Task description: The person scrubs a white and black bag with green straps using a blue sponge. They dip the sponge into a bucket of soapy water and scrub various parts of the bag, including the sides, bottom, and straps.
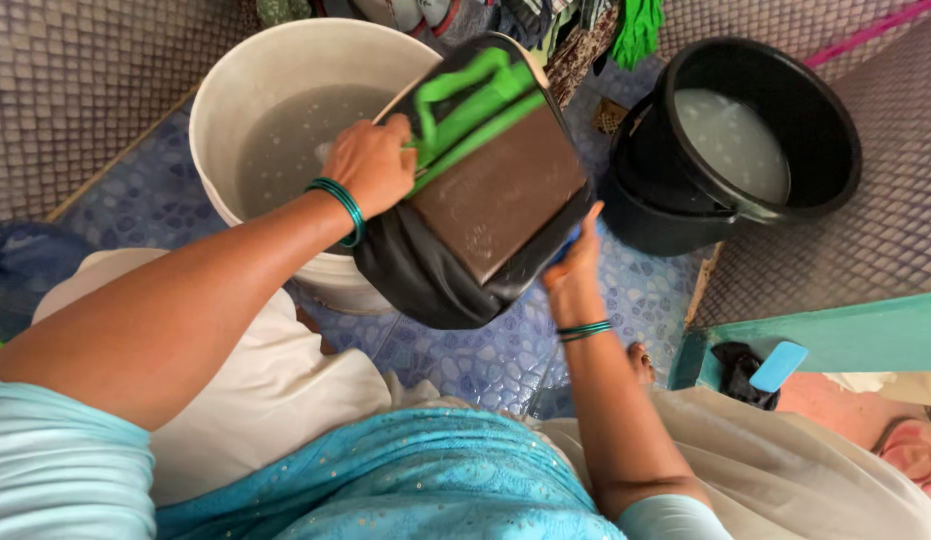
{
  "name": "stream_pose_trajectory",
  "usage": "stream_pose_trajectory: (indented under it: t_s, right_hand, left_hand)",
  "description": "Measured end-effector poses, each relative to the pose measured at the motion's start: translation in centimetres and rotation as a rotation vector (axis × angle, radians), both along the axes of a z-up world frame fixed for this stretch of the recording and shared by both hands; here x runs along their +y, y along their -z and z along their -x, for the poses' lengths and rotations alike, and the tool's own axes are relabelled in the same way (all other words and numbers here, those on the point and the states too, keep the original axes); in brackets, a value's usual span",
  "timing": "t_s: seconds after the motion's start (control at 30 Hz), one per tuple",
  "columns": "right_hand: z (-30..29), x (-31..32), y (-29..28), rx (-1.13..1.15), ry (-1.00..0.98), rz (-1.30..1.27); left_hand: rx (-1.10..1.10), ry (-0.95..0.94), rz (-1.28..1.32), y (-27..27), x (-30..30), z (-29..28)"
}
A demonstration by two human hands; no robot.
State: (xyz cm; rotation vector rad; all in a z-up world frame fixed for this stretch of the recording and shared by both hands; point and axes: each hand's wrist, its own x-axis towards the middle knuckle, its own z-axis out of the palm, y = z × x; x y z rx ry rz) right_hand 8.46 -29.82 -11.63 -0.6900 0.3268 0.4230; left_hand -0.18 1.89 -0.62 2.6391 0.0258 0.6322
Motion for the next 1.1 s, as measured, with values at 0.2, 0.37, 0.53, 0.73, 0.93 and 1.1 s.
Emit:
stream_pose_trajectory:
  t_s: [0.2, 0.37, 0.53, 0.73, 0.93, 1.1]
  right_hand:
    - [-5.4, -0.3, -4.8, -0.262, 0.135, 0.209]
    - [-3.7, 6.4, -6.4, -0.407, 0.238, 0.408]
    - [4.6, 8.4, -3.9, -1.132, 0.318, 1.177]
    - [11.0, 8.3, -1.6, -1.471, 0.444, 1.163]
    - [-5.2, 9.0, -4.4, -1.022, 0.292, 0.47]
    - [10.7, 8.5, -1.7, -1.311, 0.281, 0.881]
  left_hand:
    - [0.152, 0.012, 0.327, -4.1, -2.0, 1.4]
    - [0.355, 0.211, 0.019, -6.6, -6.7, 4.3]
    - [0.472, 0.205, -0.14, -5.1, -6.5, 3.4]
    - [0.481, 0.331, -0.03, -1.8, -4.8, 0.5]
    - [0.419, 0.386, 0.02, -1.2, -5.0, 0.8]
    - [0.462, 0.357, 0.026, -0.9, -4.9, 0.5]
